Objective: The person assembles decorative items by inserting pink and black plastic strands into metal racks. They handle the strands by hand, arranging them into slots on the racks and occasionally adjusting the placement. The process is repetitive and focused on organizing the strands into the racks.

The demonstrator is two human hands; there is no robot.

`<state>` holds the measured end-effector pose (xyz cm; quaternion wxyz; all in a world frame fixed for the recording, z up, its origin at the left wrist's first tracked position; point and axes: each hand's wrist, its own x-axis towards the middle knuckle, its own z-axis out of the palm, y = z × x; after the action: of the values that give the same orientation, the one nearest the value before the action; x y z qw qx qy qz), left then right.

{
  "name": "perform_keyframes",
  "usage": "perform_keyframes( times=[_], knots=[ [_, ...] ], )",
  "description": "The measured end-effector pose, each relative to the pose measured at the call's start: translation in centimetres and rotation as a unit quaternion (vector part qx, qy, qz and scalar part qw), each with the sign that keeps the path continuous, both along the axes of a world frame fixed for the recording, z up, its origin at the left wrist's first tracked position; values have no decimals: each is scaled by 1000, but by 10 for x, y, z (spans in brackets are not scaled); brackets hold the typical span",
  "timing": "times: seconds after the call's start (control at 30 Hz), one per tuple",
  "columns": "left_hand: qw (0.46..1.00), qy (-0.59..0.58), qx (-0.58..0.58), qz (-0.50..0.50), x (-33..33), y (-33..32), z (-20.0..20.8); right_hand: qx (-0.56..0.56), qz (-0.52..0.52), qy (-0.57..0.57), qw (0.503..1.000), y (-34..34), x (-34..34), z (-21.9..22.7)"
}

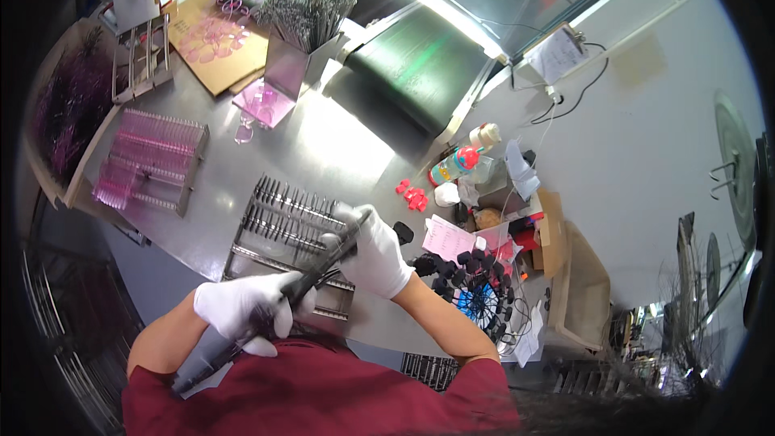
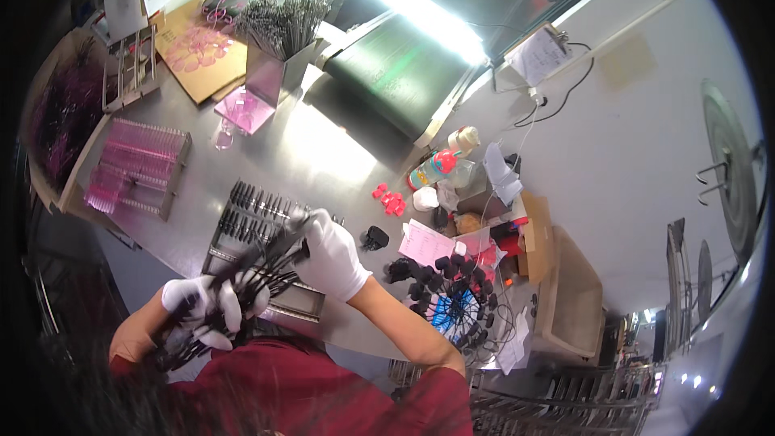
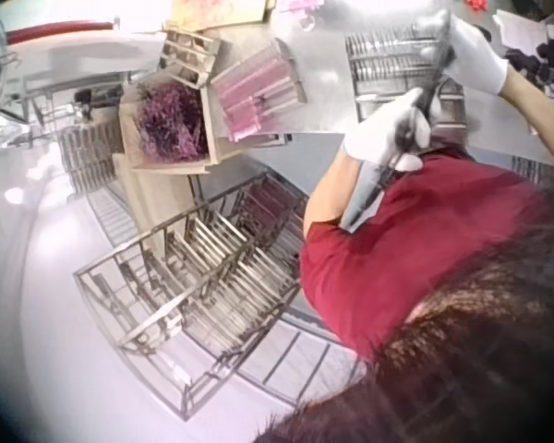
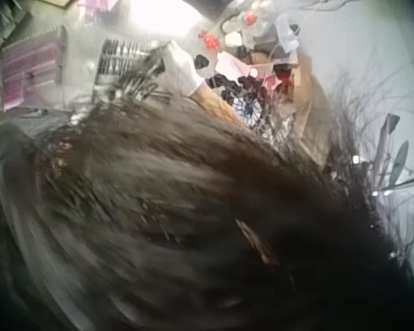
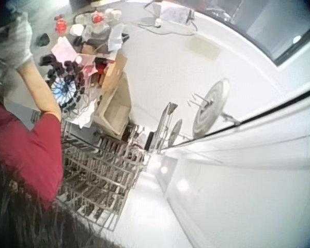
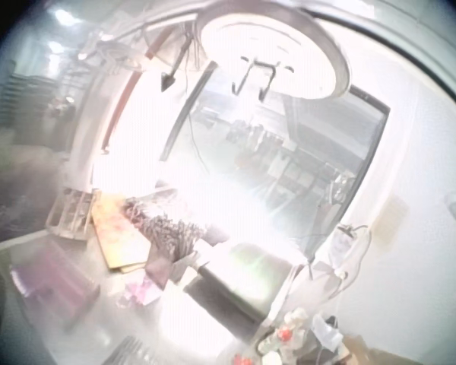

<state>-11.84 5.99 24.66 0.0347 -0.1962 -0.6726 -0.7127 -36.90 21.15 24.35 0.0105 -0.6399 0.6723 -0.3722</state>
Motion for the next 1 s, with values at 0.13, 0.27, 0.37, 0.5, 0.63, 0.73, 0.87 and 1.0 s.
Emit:
perform_keyframes(
  times=[0.13,0.27,0.37,0.5,0.63,0.73,0.87,1.0],
  knots=[
    [958,-78,-273,-45,15,13,7,461,282,-58,839,70,-17,3],
    [970,-238,-45,-12,22,35,-14,179,40,-71,980,73,-29,19],
    [973,-223,58,-23,-7,70,7,55,68,-39,995,65,-19,43],
    [986,-97,-134,17,-17,78,13,283,205,-74,934,65,-40,45],
    [920,-226,-282,149,45,69,29,459,243,36,854,95,-115,-39],
    [931,-248,-137,232,78,75,13,468,-32,229,853,83,-198,-93],
    [943,-234,-133,195,73,90,16,485,27,172,857,64,-208,-140],
    [917,-232,-133,294,108,99,17,305,40,109,945,71,-203,-174]
  ],
)
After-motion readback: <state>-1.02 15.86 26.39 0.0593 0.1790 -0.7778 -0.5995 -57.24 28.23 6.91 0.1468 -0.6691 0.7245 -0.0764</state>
